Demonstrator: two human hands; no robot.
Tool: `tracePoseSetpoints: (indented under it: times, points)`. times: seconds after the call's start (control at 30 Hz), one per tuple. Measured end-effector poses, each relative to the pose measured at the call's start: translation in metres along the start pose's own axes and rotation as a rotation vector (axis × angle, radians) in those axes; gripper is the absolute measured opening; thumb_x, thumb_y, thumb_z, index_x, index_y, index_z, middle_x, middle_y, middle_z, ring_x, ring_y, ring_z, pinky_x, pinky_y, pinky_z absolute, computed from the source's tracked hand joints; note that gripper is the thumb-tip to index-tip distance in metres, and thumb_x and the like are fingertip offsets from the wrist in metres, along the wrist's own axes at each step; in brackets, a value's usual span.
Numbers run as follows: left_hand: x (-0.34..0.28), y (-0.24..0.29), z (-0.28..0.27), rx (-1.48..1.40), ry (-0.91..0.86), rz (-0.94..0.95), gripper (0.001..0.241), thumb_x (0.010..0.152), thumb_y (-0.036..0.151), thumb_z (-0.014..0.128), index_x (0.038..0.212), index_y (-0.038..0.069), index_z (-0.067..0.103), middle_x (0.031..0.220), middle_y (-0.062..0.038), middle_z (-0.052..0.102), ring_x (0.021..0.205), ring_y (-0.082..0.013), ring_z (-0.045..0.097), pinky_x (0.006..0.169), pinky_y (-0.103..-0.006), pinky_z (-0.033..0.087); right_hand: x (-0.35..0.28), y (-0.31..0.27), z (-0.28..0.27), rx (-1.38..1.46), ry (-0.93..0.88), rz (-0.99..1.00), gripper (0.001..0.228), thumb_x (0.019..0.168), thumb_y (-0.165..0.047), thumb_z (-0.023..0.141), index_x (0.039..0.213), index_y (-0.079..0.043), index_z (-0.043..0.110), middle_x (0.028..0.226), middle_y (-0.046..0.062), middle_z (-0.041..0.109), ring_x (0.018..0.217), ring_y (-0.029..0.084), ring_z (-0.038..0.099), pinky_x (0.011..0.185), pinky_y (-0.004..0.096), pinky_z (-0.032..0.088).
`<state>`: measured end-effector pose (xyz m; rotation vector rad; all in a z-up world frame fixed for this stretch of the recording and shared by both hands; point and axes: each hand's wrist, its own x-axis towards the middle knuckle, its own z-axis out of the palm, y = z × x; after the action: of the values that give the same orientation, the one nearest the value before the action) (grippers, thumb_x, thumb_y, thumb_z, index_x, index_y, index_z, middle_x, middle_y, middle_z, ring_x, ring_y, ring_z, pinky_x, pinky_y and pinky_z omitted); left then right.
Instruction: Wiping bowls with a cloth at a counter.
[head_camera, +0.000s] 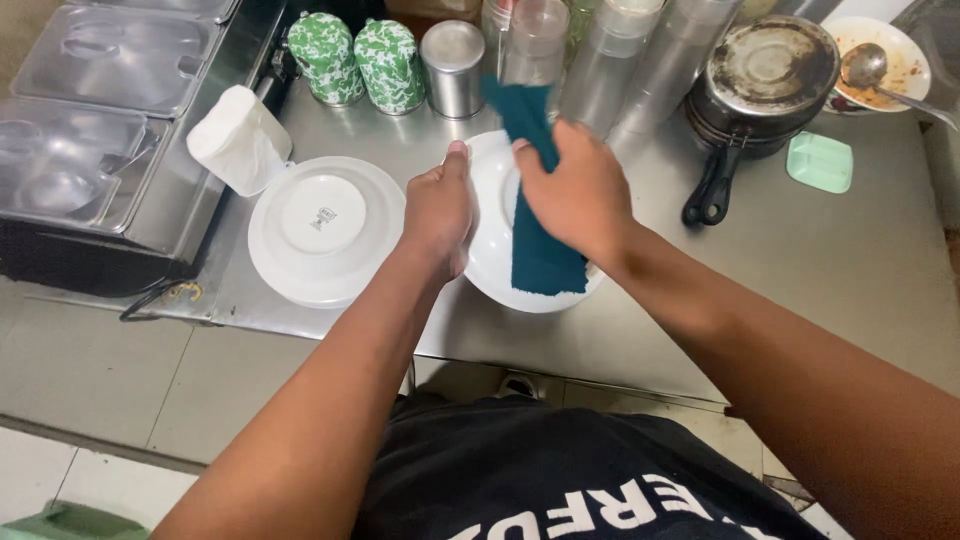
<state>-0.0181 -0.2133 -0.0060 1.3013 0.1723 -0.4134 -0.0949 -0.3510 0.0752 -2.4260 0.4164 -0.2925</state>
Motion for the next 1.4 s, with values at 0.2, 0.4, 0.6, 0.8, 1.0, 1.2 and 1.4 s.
tracePoseSetpoints:
  times: [0.2,0.4,0.6,0.8,1.0,1.2,1.4]
  points:
    - [-0.034,0.015,0.017,-0.017,0.124,-0.117,0.045,0.103,0.040,0.051,0.092,-0.001,0.067,0.078,-0.007,0.065,0.069,-0.0146,0.055,0.063,-0.0313,0.051,-0.011,-0.001,-0.002,-0.038,0.005,0.054,0.038,0.098,-0.039,0.061,0.103,-0.001,0.066,0.115,0.019,0.066,0.105,0.040,0.065,0.093,0.050,0.050]
    - [-0.033,0.000,0.019,-0.249,-0.043,-0.035,0.032,0.100,0.025,0.051,0.104,-0.002,0.069,0.092,-0.009,0.071,0.080,-0.0195,0.066,0.071,-0.0369,0.057,-0.014,-0.001,-0.016,-0.008,-0.163,-0.473,0.033,0.095,-0.035,0.065,0.098,-0.002,0.070,0.109,0.016,0.069,0.108,0.037,0.065,0.094,0.047,0.050]
    - [-0.041,0.018,0.008,-0.107,0.148,-0.025,0.045,0.103,0.038,0.050,0.103,-0.004,0.067,0.088,-0.014,0.070,0.077,-0.0233,0.066,0.066,-0.0411,0.058,-0.009,0.015,-0.008,0.142,-0.074,0.230,0.033,0.100,-0.040,0.057,0.109,-0.009,0.067,0.107,0.018,0.072,0.104,0.036,0.071,0.095,0.045,0.052]
    - [-0.020,0.000,-0.004,-0.015,0.114,0.146,0.050,0.104,0.039,0.050,0.094,-0.005,0.071,0.082,-0.011,0.070,0.069,-0.0179,0.064,0.062,-0.0348,0.056,-0.025,0.008,-0.007,0.050,0.051,-0.080,0.032,0.099,-0.033,0.061,0.105,-0.003,0.069,0.124,0.020,0.065,0.116,0.040,0.059,0.099,0.049,0.046]
    - [-0.023,-0.018,0.003,-0.216,-0.011,0.124,0.040,0.108,0.031,0.056,0.096,-0.004,0.069,0.085,-0.008,0.065,0.072,-0.0159,0.056,0.062,-0.0353,0.050,-0.016,0.008,-0.005,0.063,-0.097,-0.627,0.030,0.097,-0.031,0.063,0.107,-0.005,0.074,0.125,0.015,0.068,0.120,0.037,0.059,0.104,0.049,0.042]
    - [-0.042,0.004,0.000,-0.137,0.126,0.060,0.044,0.103,0.036,0.051,0.102,-0.004,0.068,0.087,-0.011,0.070,0.078,-0.0201,0.065,0.069,-0.0356,0.056,-0.016,0.014,-0.008,0.121,-0.099,0.111,0.038,0.101,-0.040,0.054,0.115,-0.007,0.067,0.119,0.018,0.067,0.111,0.039,0.063,0.097,0.048,0.047]
    - [-0.043,0.013,-0.007,-0.337,0.113,0.016,0.043,0.103,0.036,0.045,0.106,-0.002,0.065,0.093,-0.013,0.074,0.084,-0.0231,0.073,0.077,-0.0377,0.062,-0.039,0.013,-0.011,0.197,-0.058,-0.051,0.035,0.101,-0.031,0.052,0.114,-0.002,0.065,0.120,0.018,0.066,0.106,0.037,0.068,0.096,0.047,0.050]
